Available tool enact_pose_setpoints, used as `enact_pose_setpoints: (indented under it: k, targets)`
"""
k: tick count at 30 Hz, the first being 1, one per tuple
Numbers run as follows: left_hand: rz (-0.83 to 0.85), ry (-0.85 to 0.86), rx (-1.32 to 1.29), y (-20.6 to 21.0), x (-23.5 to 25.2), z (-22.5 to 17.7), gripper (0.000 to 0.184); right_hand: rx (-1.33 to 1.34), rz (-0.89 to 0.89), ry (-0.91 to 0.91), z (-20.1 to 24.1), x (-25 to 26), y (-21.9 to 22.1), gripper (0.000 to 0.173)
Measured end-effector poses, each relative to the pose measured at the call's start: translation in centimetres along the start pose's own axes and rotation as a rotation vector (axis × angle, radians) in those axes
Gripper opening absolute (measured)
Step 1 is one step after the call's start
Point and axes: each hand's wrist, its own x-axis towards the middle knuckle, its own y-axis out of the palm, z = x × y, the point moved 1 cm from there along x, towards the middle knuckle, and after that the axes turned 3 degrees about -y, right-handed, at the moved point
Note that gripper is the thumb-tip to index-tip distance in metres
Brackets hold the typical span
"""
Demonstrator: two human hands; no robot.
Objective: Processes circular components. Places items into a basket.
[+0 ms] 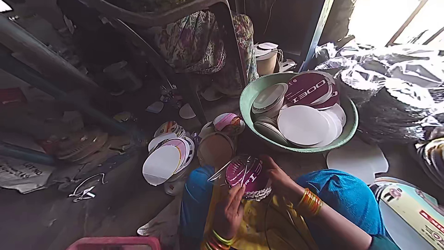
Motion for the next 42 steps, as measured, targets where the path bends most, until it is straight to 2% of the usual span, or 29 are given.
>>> enact_pose_setpoints:
  k: [1, 3, 5, 6, 7, 9, 11, 13, 15, 16, 18, 20, 22, 24, 25, 30, 31, 34, 37, 39, 42]
  targets:
    - [-0.014, -0.047, -0.011, 0.1, -0.1, -0.2, 0.026, 0.015, 0.029, -0.037, -0.1, 0.0, 0.1, 0.065]
    - [-0.035, -0.2, -0.082, -0.3, 0.8, 0.6, 0.029, 0.08, 0.205, -0.133, 0.0, -0.2, -0.6, 0.064]
    - [-0.026, -0.327, -0.158, -0.9, 1.9, 2.3, 0.037, -0.027, 0.388, -0.305, 0.3, -0.5, -1.2, 0.081]
    - [-0.024, -0.346, -0.178, -1.0, 2.3, 3.2, 0.04, -0.137, 0.427, -0.418, 0.5, -0.5, -1.3, 0.075]
    - [-0.02, -0.331, -0.188, -1.2, 2.6, 3.7, 0.04, -0.262, 0.403, -0.548, 0.6, -0.4, -1.2, 0.059]
    - [0.014, -0.281, -0.157, -1.5, 3.2, 3.4, 0.039, -0.606, 0.228, -0.729, 0.8, -0.7, -0.6, 0.029]
    - [0.072, -0.232, -0.112, -1.6, 3.6, 2.1, 0.042, -1.011, 0.05, -0.825, 1.2, -1.4, 0.9, 0.018]
    - [0.094, -0.152, -0.087, -1.0, 3.6, -0.1, 0.042, -1.296, -0.041, -0.846, 1.3, -2.1, 3.0, 0.018]
    - [0.051, -0.117, -0.098, -0.5, 3.9, -1.9, 0.04, -1.322, -0.039, -0.914, 0.7, -1.8, 4.3, 0.017]
    - [0.03, -0.141, -0.137, -0.7, 4.5, -2.2, 0.039, -1.266, 0.016, -0.97, 0.7, -1.4, 4.0, 0.02]
    - [0.001, -0.245, -0.234, -1.3, 5.8, -1.4, 0.039, -1.226, 0.112, -1.04, 1.3, -1.2, 2.5, 0.033]
    - [-0.011, -0.337, -0.276, -2.1, 6.4, 0.6, 0.039, -1.369, 0.119, -1.077, 1.7, -1.2, 0.7, 0.046]
    - [0.001, -0.377, -0.272, -3.1, 6.7, 2.7, 0.034, -1.494, 0.095, -1.031, 1.8, -1.7, -0.2, 0.034]
    - [0.059, -0.417, -0.316, -4.2, 6.8, 4.5, 0.026, -1.461, 0.08, -1.022, 1.5, -1.8, -0.4, 0.014]
    - [0.094, -0.426, -0.32, -4.7, 6.7, 5.2, 0.022, -1.389, 0.067, -1.072, 1.6, -1.7, -0.5, 0.012]
    - [0.175, -0.498, -0.296, -6.2, 6.2, 7.0, 0.02, -0.833, 0.216, -1.18, 4.0, -1.8, -1.6, 0.021]
    - [0.196, -0.455, -0.313, -6.4, 6.1, 7.0, 0.021, -0.753, 0.248, -1.161, 4.2, -1.9, -1.8, 0.02]
    - [0.278, -0.206, -0.254, -6.2, 5.4, 7.3, 0.043, -0.602, 0.279, -1.111, 4.6, -1.9, -2.9, 0.015]
    - [0.318, 0.013, -0.185, -5.5, 4.8, 7.5, 0.033, -0.574, 0.275, -1.084, 4.8, -1.5, -4.6, 0.015]
    - [0.308, 0.025, -0.223, -5.3, 4.8, 7.2, 0.033, -0.571, 0.257, -1.059, 4.8, -1.4, -5.5, 0.014]
    - [0.28, -0.086, -0.512, -5.4, 5.3, 6.1, 0.026, -0.467, 0.22, -0.95, 4.9, -1.5, -6.3, 0.014]
